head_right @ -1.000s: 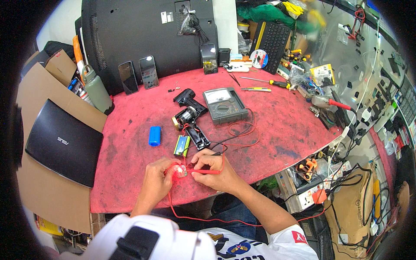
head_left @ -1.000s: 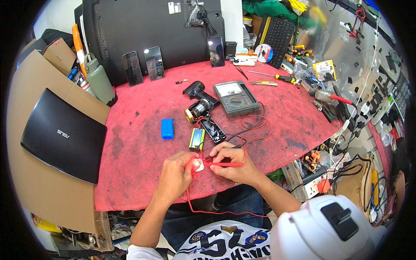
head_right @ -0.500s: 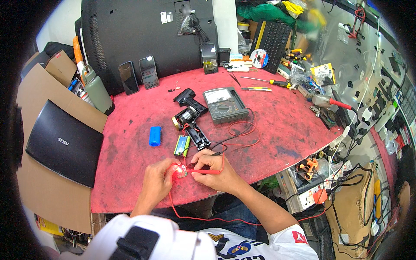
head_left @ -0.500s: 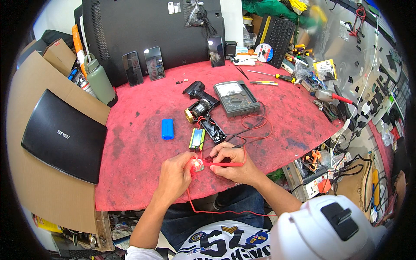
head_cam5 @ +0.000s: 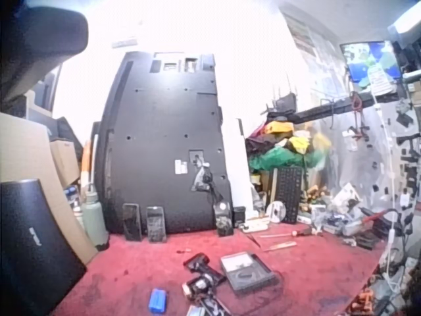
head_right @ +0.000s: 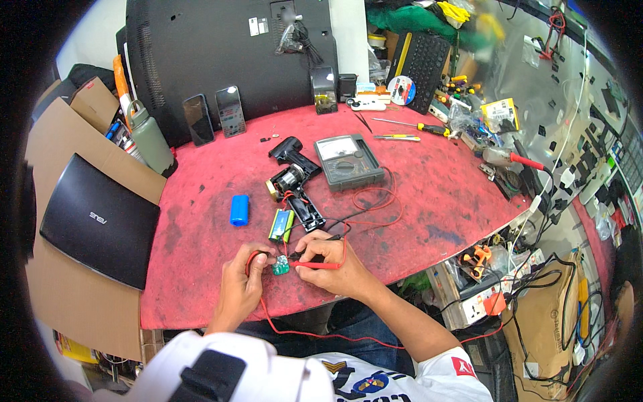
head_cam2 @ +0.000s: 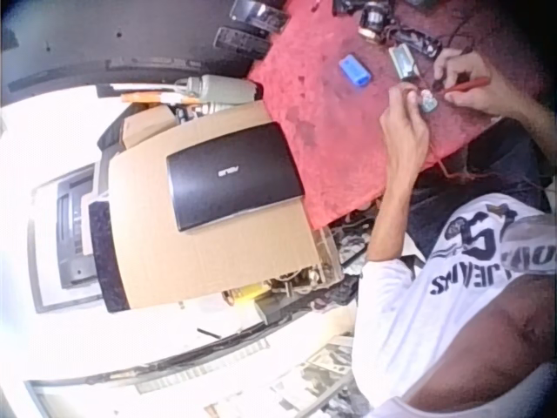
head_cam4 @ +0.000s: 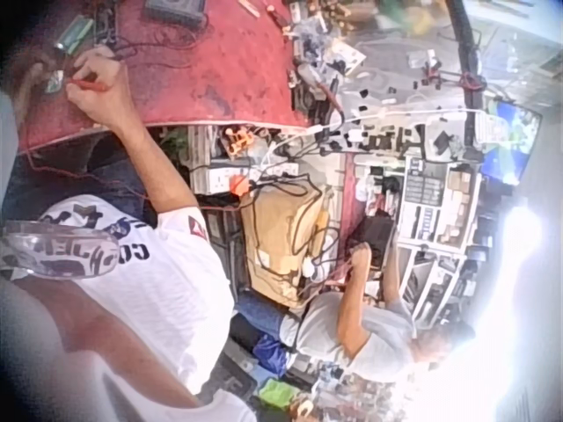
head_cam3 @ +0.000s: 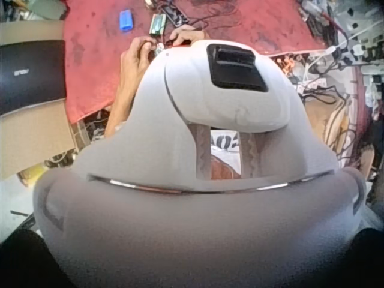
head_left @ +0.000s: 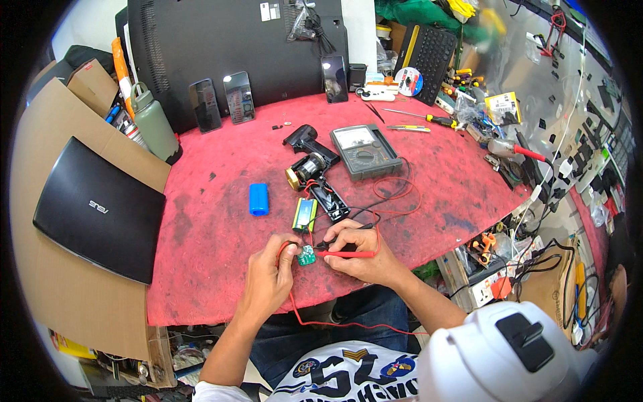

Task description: The person tests a circuit board with multimeter probes and then places it into an electronic housing alongside a battery.

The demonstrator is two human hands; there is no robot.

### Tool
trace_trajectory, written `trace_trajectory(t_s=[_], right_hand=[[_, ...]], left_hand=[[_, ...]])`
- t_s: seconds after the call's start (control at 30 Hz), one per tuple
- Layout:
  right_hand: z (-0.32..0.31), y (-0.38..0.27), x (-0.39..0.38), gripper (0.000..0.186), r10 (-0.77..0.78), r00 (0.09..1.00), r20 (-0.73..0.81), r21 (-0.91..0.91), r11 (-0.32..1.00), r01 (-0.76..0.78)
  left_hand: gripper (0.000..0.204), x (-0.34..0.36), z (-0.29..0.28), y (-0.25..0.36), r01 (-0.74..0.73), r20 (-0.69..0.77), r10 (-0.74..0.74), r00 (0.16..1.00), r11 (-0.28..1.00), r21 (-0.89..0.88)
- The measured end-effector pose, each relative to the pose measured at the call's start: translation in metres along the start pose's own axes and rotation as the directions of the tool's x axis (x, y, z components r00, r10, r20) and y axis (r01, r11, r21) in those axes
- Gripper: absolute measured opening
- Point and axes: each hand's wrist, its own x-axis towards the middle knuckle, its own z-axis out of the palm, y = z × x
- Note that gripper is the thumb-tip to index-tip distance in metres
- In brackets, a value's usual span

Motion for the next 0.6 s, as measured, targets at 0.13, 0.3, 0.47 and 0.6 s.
trace_trajectory(t_s=[0.13, 0.3, 0.47, 0.6], right_hand=[[0.001, 0.0, -0.001, 0.016, 0.028, 0.999, -0.015, 0.034, 0.999, -0.028], [0.002, 0.001, -0.002, 0.016, 0.015, 1.0, -0.018, 0.027, 1.0, -0.014], [0.002, 0.002, -0.001, 0.016, 0.011, 1.0, -0.02, 0.039, 0.999, -0.01], [0.001, 0.002, -0.001, 0.016, 0.007, 1.0, -0.011, 0.039, 0.999, -0.007]], left_hand=[[0.016, -0.008, -0.001, -0.008, -0.049, -0.156, 0.041, 0.987, 0.998, -0.048], [0.019, -0.009, -0.002, -0.015, 0.015, -0.256, -0.108, 0.961, 0.94, -0.34], [0.021, -0.01, -0.003, -0.014, 0.021, -0.266, -0.116, 0.957, 0.943, -0.333], [0.02, -0.009, -0.003, -0.012, 0.016, -0.276, -0.104, 0.956, 0.953, -0.304]])
